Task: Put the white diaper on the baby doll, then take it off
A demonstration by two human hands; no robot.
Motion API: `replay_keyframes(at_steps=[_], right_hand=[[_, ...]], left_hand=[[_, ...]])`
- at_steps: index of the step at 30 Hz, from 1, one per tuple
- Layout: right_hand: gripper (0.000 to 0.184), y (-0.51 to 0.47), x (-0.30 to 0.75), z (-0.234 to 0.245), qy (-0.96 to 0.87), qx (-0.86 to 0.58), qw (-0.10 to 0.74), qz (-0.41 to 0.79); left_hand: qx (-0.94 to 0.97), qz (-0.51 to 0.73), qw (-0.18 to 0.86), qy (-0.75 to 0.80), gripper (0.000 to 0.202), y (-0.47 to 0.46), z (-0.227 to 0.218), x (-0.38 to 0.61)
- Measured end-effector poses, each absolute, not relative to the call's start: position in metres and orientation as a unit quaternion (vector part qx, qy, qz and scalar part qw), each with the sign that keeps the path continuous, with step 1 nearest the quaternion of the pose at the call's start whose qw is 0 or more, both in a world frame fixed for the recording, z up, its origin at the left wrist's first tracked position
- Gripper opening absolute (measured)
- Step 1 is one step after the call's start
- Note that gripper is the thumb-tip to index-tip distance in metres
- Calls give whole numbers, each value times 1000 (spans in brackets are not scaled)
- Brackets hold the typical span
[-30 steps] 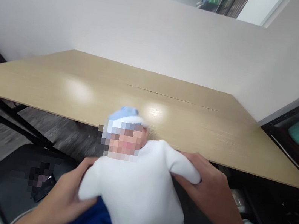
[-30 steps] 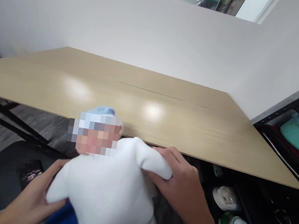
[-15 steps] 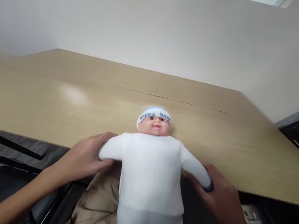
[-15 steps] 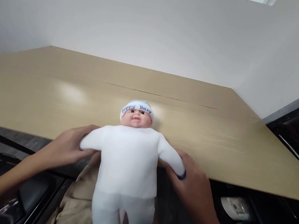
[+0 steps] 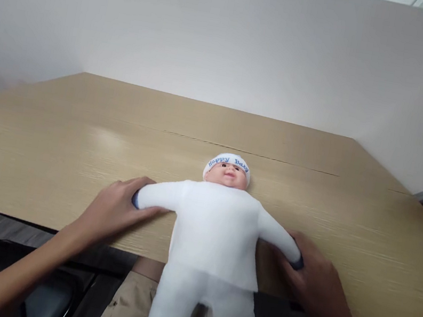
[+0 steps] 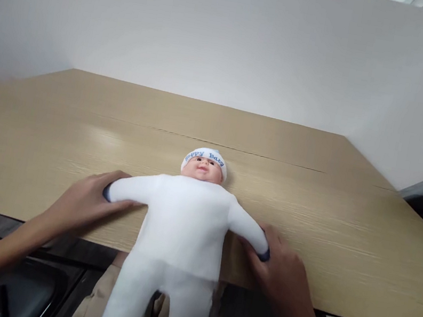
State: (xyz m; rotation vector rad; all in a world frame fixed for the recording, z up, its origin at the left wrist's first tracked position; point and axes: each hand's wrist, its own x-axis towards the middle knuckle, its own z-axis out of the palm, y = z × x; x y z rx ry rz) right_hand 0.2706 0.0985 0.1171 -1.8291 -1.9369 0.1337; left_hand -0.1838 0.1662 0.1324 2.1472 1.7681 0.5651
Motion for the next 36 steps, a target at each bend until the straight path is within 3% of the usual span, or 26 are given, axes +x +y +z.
replay_keyframes(at_steps=[9, 15, 24, 32, 36], right_hand=[[51, 209, 268, 121, -721, -655, 223, 36], [51, 280, 266, 109, -714, -663, 224, -25], [51, 359, 271, 107, -695, -677, 239, -25], [54, 371, 286, 98, -720, -624, 299, -47], [58, 370, 290, 94, -734, -603, 306, -64]], left_hand=[[749, 195, 129, 620, 75, 265, 127, -173], [729, 219, 119, 638, 78, 324, 121, -162], [742, 218, 84, 628, 82, 406, 114, -155], [774, 332, 61, 537, 75, 427, 94, -166], [787, 333, 21, 519, 67, 431, 89, -167]])
